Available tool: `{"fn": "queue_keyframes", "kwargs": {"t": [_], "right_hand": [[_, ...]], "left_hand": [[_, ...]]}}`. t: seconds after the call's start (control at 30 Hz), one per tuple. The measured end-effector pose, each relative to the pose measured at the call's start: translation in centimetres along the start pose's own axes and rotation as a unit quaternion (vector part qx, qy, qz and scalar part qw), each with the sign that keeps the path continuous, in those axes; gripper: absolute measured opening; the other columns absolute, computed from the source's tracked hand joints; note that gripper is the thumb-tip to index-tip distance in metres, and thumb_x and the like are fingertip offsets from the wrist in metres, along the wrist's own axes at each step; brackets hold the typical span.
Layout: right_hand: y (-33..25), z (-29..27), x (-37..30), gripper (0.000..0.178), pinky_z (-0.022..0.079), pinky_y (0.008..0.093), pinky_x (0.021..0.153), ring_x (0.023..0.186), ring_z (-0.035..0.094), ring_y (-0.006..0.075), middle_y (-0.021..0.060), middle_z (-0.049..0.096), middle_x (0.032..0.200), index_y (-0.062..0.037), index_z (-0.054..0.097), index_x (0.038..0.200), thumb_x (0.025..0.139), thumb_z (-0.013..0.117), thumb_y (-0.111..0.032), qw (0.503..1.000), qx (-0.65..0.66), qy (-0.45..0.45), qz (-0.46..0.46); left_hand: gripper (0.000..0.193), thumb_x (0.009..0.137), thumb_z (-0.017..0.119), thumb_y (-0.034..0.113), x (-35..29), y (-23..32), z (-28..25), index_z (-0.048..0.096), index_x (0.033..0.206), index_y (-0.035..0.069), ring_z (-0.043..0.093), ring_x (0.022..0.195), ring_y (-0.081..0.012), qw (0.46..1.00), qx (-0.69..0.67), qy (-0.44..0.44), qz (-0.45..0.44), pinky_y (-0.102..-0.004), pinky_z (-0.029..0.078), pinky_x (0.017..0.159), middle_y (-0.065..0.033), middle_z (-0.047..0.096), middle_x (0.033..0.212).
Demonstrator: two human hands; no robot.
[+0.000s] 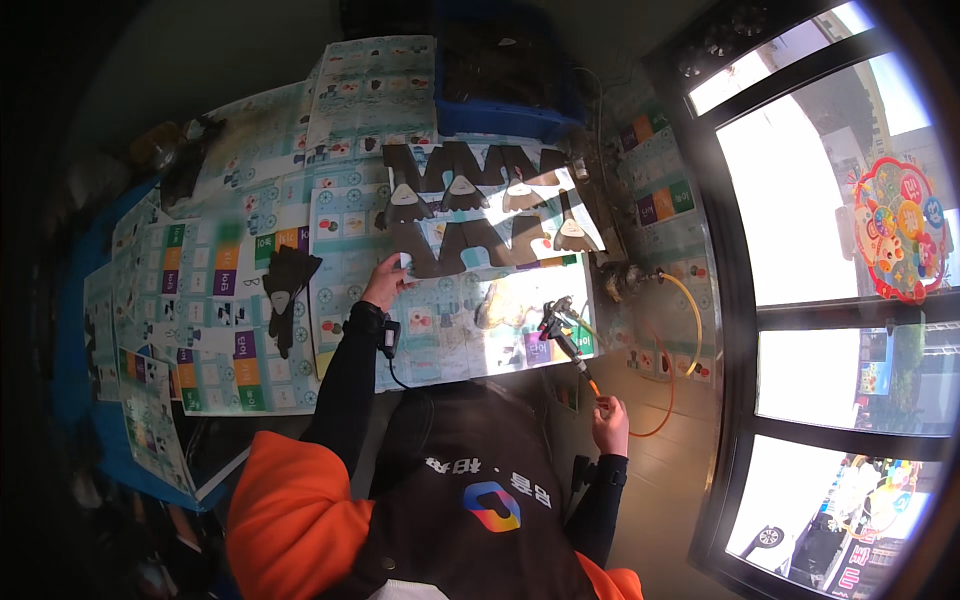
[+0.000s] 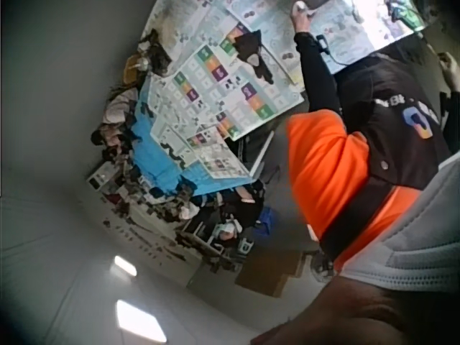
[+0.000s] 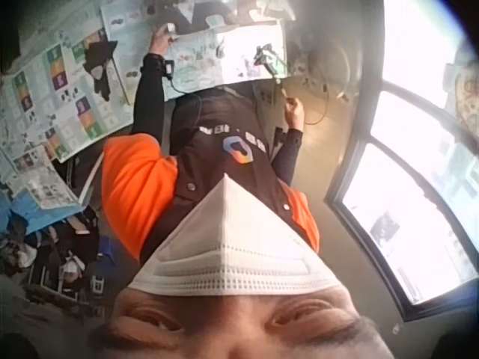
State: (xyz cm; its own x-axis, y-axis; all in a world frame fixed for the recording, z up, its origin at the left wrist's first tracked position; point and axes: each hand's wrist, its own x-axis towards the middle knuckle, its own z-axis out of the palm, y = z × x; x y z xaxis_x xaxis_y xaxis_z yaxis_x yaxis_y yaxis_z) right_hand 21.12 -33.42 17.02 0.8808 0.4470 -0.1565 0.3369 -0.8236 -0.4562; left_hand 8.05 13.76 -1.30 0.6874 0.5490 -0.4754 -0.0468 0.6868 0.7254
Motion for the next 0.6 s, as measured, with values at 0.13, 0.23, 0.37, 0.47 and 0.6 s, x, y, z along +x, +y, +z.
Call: {"fn": "queue_keyframes", "kwargs": {"t": [0.13,0.23,0.37,0.47,0.6], "right_hand": [[0.6,0.1,0.7,0.017,0.049,0.0359,0.075,0.083,0.06,0.0299,0.0157,0.059,0.088,-0.0003,0.058,0.091,0.075,0.057,-0.005,0.999,0.033,0.003,-0.018],[0.1,0.8,1.5,0.015,0.049,0.0356,0.074,0.083,0.061,0.0291,0.0161,0.059,0.09,-0.0005,0.058,0.091,0.076,0.057,-0.006,0.996,0.061,-0.019,-0.059],[1.1,3.0,3.0,0.015,0.049,0.0349,0.074,0.083,0.061,0.028,0.0153,0.059,0.09,-0.0009,0.058,0.09,0.076,0.058,-0.006,0.988,0.08,-0.049,-0.122],[2.0,5.3,3.8,0.016,0.049,0.0341,0.074,0.083,0.06,0.0271,0.014,0.058,0.087,-0.0017,0.057,0.092,0.077,0.057,-0.006,0.979,0.092,-0.094,-0.157],[2.7,7.9,5.4,0.013,0.048,0.0318,0.072,0.079,0.061,0.0236,0.0131,0.061,0.084,-0.0017,0.059,0.089,0.078,0.056,-0.009,0.981,0.042,-0.133,-0.135]], "left_hand": [[0.038,0.087,0.044,-0.003,-4.7,0.1,-0.4,0.045,0.124,0.006,0.061,0.082,-0.0165,1.0,-0.001,0.003,0.007,-0.0318,0.055,0.072,-0.0064,0.059,0.095],[0.035,0.089,0.044,-0.001,-9.3,0.2,-2.1,0.047,0.123,0.008,0.061,0.085,-0.0146,0.999,0.014,0.011,0.036,-0.0302,0.054,0.071,-0.0045,0.061,0.101],[0.034,0.09,0.045,0.002,-17.6,0.4,-3.5,0.048,0.123,0.008,0.061,0.086,-0.0123,0.996,0.005,0.046,0.075,-0.0292,0.053,0.072,-0.0029,0.061,0.101],[0.035,0.088,0.049,0.001,-22.4,-1.5,-5.7,0.047,0.123,0.008,0.056,0.08,-0.0089,0.991,-0.031,0.087,0.093,-0.029,0.051,0.072,-0.0007,0.057,0.097],[0.036,0.089,0.047,0.003,-28.4,-0.6,-6.3,0.045,0.125,0.007,0.057,0.089,-0.0102,0.988,-0.041,0.094,0.115,-0.0285,0.049,0.076,-0.0019,0.057,0.109]]}}
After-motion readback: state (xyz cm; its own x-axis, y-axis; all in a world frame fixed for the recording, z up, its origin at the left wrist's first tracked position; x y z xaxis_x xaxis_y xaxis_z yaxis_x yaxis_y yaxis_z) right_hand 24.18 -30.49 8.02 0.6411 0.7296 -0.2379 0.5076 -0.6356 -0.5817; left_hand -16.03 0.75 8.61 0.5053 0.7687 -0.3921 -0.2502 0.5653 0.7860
